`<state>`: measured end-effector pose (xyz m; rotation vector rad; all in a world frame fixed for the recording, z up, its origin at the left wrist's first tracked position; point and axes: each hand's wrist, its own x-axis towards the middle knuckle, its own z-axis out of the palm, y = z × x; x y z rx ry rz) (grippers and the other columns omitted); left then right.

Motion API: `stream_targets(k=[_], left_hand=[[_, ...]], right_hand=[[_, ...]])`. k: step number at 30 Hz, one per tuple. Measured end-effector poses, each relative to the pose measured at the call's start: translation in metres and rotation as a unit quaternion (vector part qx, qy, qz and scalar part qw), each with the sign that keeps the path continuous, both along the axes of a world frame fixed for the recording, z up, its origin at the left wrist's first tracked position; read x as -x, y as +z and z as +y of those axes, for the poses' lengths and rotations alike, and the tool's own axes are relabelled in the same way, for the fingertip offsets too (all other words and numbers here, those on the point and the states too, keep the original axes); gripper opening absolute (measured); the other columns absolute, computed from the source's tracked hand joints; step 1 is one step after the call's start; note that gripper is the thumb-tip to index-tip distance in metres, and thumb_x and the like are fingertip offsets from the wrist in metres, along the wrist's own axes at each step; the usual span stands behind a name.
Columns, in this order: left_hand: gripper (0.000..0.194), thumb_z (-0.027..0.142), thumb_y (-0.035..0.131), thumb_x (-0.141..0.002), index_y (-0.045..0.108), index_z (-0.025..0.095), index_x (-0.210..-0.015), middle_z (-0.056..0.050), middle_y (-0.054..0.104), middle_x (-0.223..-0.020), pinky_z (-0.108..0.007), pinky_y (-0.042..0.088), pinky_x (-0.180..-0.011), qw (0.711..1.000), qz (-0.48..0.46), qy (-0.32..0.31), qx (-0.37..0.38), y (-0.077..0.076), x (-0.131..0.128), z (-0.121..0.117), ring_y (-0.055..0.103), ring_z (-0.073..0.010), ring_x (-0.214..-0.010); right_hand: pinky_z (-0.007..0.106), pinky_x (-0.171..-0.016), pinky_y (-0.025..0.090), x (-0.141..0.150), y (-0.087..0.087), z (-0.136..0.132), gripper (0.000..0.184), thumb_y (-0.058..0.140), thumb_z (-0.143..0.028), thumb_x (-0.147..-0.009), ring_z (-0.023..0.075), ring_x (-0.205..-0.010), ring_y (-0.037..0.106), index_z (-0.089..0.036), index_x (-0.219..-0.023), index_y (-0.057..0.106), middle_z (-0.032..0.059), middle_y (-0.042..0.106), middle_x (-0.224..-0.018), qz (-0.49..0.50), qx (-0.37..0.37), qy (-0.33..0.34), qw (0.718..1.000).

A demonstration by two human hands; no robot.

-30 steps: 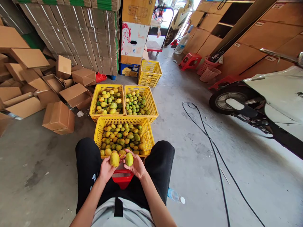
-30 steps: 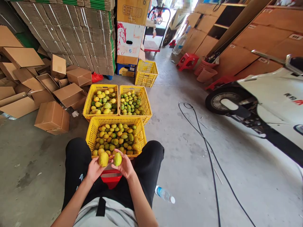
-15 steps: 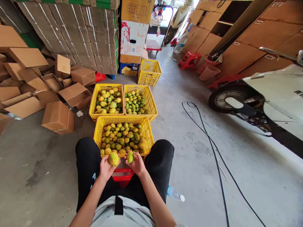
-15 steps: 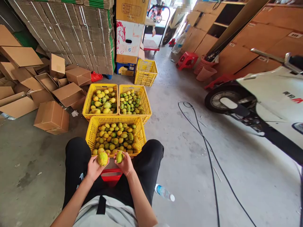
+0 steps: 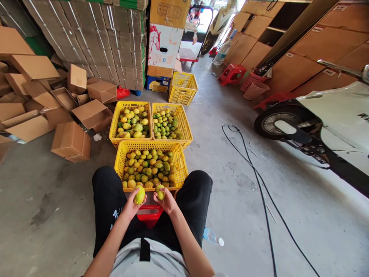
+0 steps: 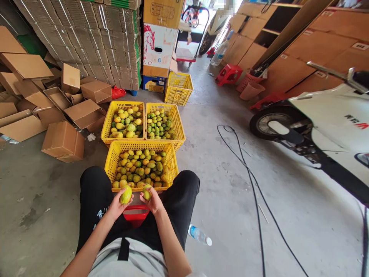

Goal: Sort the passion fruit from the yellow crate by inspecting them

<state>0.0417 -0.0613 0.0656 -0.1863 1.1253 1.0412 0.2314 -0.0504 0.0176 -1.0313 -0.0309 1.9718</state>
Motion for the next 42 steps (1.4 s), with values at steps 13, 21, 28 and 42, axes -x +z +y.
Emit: stream_targets(k=[13,21,28,42], left_hand=[[0.045,0.018,0.049,-0.104,0.066,0.011,-0.145,-0.016,0.085,-0.104,-0.058,0.071,-0.104,0.995,-0.060,0.078,0.036,0.006,0.001,0.005,0.086,-0.0324,-0.103],[0.009,0.011,0.060,-0.104,0.065,0.018,-0.102,-0.003,0.076,-0.080,-0.038,0.073,-0.083,0.998,0.010,0.032,0.056,0.008,-0.003,0.003,0.079,-0.0189,-0.067],[0.016,0.009,0.055,-0.107,0.065,0.018,-0.099,-0.003,0.077,-0.082,-0.030,0.071,-0.077,0.998,0.014,0.033,0.049,0.014,-0.005,0.005,0.077,-0.0158,-0.066],[0.065,0.013,0.048,-0.094,0.059,0.016,-0.158,-0.011,0.084,-0.109,-0.049,0.068,-0.107,0.994,-0.063,0.087,-0.029,-0.026,0.014,-0.001,0.083,-0.0262,-0.096]], right_hand=[[0.045,-0.091,0.065,0.005,-0.004,0.000,0.050,0.098,-0.038,-0.069,0.0280,-0.099,0.078,-0.023,-0.109,0.073,0.0064,0.079,-0.101,0.022,-0.022,0.025,0.999],[0.042,-0.091,0.065,0.005,0.005,0.002,0.042,0.088,-0.030,-0.072,0.0302,-0.107,0.080,-0.023,-0.111,0.075,0.0076,0.083,-0.109,0.052,-0.044,0.034,0.997],[0.014,-0.054,0.045,0.005,0.002,-0.001,0.043,0.098,-0.021,-0.070,0.0101,-0.067,0.066,-0.021,-0.104,0.071,-0.0014,0.074,-0.086,0.042,0.021,0.042,0.998],[0.049,-0.095,0.068,0.003,0.005,0.004,0.041,0.072,-0.030,-0.077,0.0309,-0.109,0.081,-0.024,-0.117,0.077,0.0066,0.086,-0.107,0.085,-0.033,0.036,0.995]])
